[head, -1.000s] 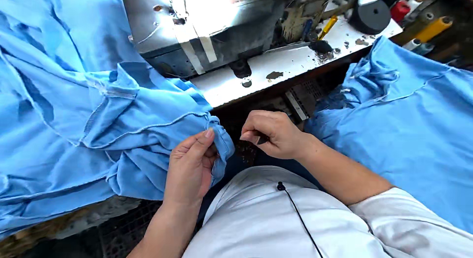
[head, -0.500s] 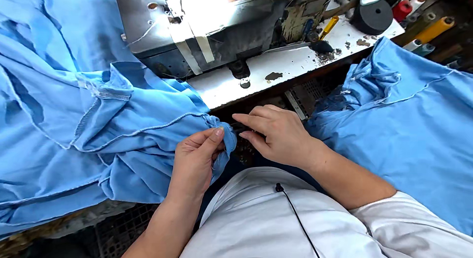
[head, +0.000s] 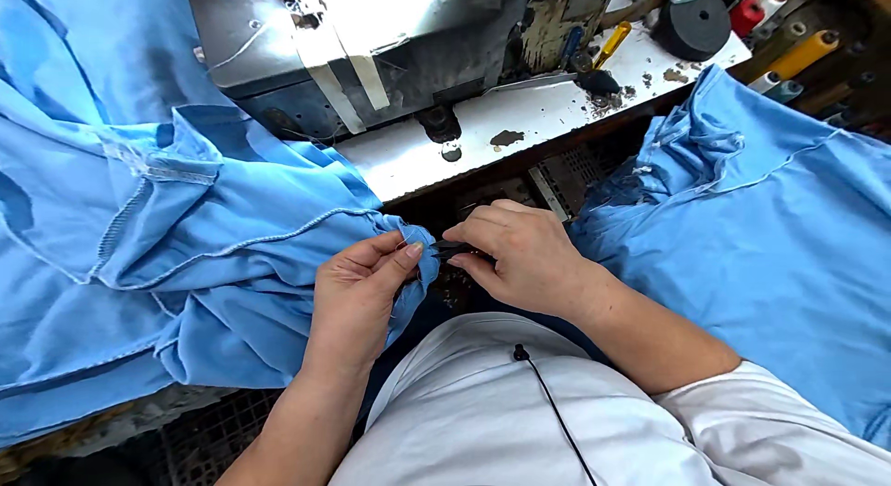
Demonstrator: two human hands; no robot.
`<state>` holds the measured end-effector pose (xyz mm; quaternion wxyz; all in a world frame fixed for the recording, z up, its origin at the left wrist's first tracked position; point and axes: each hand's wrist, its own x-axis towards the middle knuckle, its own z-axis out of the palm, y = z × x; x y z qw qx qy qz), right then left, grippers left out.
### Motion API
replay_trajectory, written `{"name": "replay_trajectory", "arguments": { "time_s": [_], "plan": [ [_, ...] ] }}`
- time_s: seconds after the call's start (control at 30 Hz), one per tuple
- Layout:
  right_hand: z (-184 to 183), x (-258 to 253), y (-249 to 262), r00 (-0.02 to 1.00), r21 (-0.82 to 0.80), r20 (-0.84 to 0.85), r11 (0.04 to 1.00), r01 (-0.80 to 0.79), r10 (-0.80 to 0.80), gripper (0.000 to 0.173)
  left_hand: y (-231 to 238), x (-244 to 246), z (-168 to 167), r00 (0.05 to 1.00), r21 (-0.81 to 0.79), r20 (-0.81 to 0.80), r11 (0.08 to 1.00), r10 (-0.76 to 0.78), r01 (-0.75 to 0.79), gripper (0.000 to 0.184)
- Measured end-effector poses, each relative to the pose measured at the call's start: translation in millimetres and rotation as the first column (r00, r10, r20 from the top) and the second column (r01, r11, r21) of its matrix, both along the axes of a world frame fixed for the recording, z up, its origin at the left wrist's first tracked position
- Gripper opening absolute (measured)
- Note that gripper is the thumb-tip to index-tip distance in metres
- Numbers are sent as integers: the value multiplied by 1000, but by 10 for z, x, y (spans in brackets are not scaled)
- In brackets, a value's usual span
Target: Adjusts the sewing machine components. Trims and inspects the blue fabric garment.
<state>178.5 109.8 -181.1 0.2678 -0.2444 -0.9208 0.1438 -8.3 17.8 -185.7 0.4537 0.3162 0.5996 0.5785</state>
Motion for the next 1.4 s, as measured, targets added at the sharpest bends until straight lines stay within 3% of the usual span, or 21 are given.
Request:
{"name": "replay_trajectory", "arguments": {
  "time_s": [0.4, 0.67, 0.93, 1.2, 1.4],
  "plan": [
    [-8, -31, 22, 999, -18, -42, 999, -31, 30, 17, 2, -31, 5, 1000, -20, 1, 1000, -6, 6, 16],
    [-228, -61, 144, 903, -283, -382, 905, -318, 198, 15, -13, -34, 67, 998, -16, 60, 999, -33, 34, 16],
    [-85, -1, 107, 956, -129, -246, 972, -194, 158, 14, -3, -25, 72, 999, 4, 43, 1000, -26, 26, 16],
    [-143, -8, 121, 942, -183, -301, 961, -209, 147, 15, -13, -28, 74, 999, 7, 29, 999, -34, 34, 16],
    [-115, -8, 122, 948, -134, -277, 970, -202, 159, 14, -13, -27, 59, 999, 15, 20, 999, -32, 32, 17]
  ]
}}
